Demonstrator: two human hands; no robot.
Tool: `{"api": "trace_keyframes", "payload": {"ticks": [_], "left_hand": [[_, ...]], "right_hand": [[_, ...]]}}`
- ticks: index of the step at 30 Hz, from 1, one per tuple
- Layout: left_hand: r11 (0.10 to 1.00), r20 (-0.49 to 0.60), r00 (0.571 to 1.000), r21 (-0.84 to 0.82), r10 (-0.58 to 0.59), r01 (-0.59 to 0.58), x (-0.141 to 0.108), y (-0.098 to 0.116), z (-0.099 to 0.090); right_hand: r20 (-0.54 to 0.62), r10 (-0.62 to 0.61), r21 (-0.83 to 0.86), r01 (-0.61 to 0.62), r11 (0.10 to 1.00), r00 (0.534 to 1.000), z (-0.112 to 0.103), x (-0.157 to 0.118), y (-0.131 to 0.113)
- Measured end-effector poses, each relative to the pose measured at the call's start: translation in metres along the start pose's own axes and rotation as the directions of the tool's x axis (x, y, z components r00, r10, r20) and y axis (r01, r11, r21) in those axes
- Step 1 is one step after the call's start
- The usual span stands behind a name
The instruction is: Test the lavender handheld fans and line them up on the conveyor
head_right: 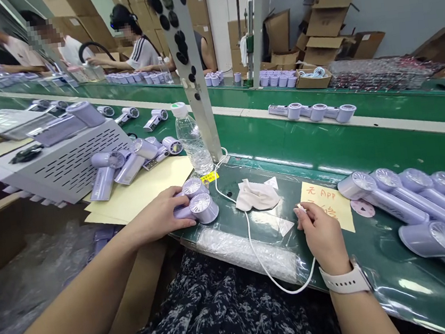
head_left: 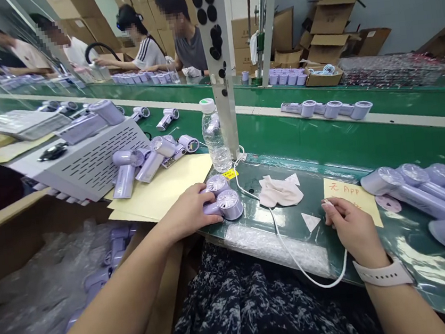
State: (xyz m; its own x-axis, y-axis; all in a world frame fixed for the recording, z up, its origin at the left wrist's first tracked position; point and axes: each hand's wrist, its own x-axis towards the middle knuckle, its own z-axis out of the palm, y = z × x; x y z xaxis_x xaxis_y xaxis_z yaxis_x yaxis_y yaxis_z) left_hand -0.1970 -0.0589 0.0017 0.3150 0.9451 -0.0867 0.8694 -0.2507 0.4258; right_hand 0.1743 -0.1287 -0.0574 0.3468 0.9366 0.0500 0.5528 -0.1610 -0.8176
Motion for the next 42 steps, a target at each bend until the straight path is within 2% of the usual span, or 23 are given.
{"api": "trace_keyframes", "payload": {"ticks": [2, 3, 4, 5, 6, 8, 9, 11, 14, 16, 19, 23, 28, 30, 33, 34, 36, 39, 42], "left_hand": [[0.982, -0.016, 1.0, -0.189, 0.023, -0.026, -0.002, 0.006, -0.004], [0.937, -0.053, 0.998, -0.345, 0.044, -0.06, -0.003, 0.011, -0.003], [0.845, -0.097, 0.993, -0.525, 0.061, -0.103, -0.004, 0.017, 0.001], [0.7, -0.145, 0.987, -0.699, 0.067, -0.15, -0.005, 0.025, 0.008], [0.518, -0.196, 0.979, -0.833, 0.05, -0.193, -0.005, 0.034, 0.016], [0.171, -0.265, 0.964, -0.951, -0.024, -0.258, -0.002, 0.059, 0.035], [0.059, -0.278, 0.959, -0.96, -0.055, -0.275, 0.001, 0.072, 0.044], [-0.075, -0.252, 0.967, -0.964, -0.032, -0.254, 0.007, 0.097, 0.055], [-0.145, -0.21, 0.978, -0.968, 0.023, -0.204, 0.015, 0.124, 0.057], [-0.166, -0.217, 0.976, -0.963, 0.002, -0.213, 0.018, 0.131, 0.051], [-0.188, -0.228, 0.974, -0.957, 0.016, -0.221, 0.018, 0.133, 0.043], [-0.217, -0.226, 0.973, -0.954, 0.056, -0.209, 0.014, 0.129, 0.046], [-0.28, -0.283, 0.957, -0.916, -0.059, -0.288, 0.013, 0.125, 0.058], [-0.308, -0.277, 0.955, -0.904, -0.104, -0.295, 0.012, 0.125, 0.06], [-0.428, -0.228, 0.967, -0.868, -0.11, -0.253, 0.008, 0.128, 0.058], [-0.474, -0.214, 0.972, -0.848, -0.098, -0.235, 0.007, 0.129, 0.056], [-0.554, -0.188, 0.979, -0.808, -0.076, -0.199, 0.005, 0.13, 0.053], [-0.643, -0.131, 0.991, -0.757, -0.027, -0.117, 0.004, 0.129, 0.048], [-0.648, -0.133, 0.991, -0.756, 0.018, -0.09, 0.003, 0.128, 0.046]], "right_hand": [[0.037, 0.0, 0.075, -0.002, 0.997, 0.999, 0.0, -0.008, -0.008], [0.074, -0.004, 0.142, -0.006, 0.99, 0.997, 0.001, -0.015, -0.015], [0.129, -0.018, 0.221, -0.011, 0.975, 0.992, 0.002, -0.023, -0.024], [0.199, -0.046, 0.296, -0.015, 0.955, 0.979, 0.004, -0.032, -0.034], [0.279, -0.085, 0.361, -0.022, 0.932, 0.957, 0.007, -0.041, -0.045], [0.426, -0.157, 0.427, -0.044, 0.903, 0.891, 0.013, -0.057, -0.067], [0.476, -0.177, 0.442, -0.06, 0.895, 0.862, 0.015, -0.063, -0.076], [0.498, -0.187, 0.469, -0.081, 0.88, 0.846, 0.018, -0.07, -0.089], [0.438, -0.205, 0.478, -0.034, 0.878, 0.875, 0.017, -0.073, -0.095], [0.44, -0.227, 0.458, 0.001, 0.889, 0.869, 0.017, -0.074, -0.096], [0.479, -0.224, 0.49, -0.047, 0.87, 0.849, 0.022, -0.079, -0.097], [0.468, -0.205, 0.598, -0.137, 0.79, 0.86, 0.038, -0.09, -0.096], [0.475, -0.107, 0.65, -0.266, 0.712, 0.873, 0.057, -0.095, -0.093], [0.454, -0.147, 0.626, -0.197, 0.755, 0.879, 0.058, -0.093, -0.091], [0.393, -0.338, 0.527, 0.091, 0.845, 0.855, 0.05, -0.088, -0.091], [0.364, -0.399, 0.499, 0.186, 0.847, 0.842, 0.047, -0.088, -0.092], [0.299, -0.482, 0.491, 0.301, 0.818, 0.824, 0.043, -0.088, -0.092], [0.227, -0.539, 0.542, 0.355, 0.762, 0.811, 0.042, -0.09, -0.092], [0.232, -0.458, 0.549, 0.273, 0.79, 0.858, 0.046, -0.092, -0.09]]}}
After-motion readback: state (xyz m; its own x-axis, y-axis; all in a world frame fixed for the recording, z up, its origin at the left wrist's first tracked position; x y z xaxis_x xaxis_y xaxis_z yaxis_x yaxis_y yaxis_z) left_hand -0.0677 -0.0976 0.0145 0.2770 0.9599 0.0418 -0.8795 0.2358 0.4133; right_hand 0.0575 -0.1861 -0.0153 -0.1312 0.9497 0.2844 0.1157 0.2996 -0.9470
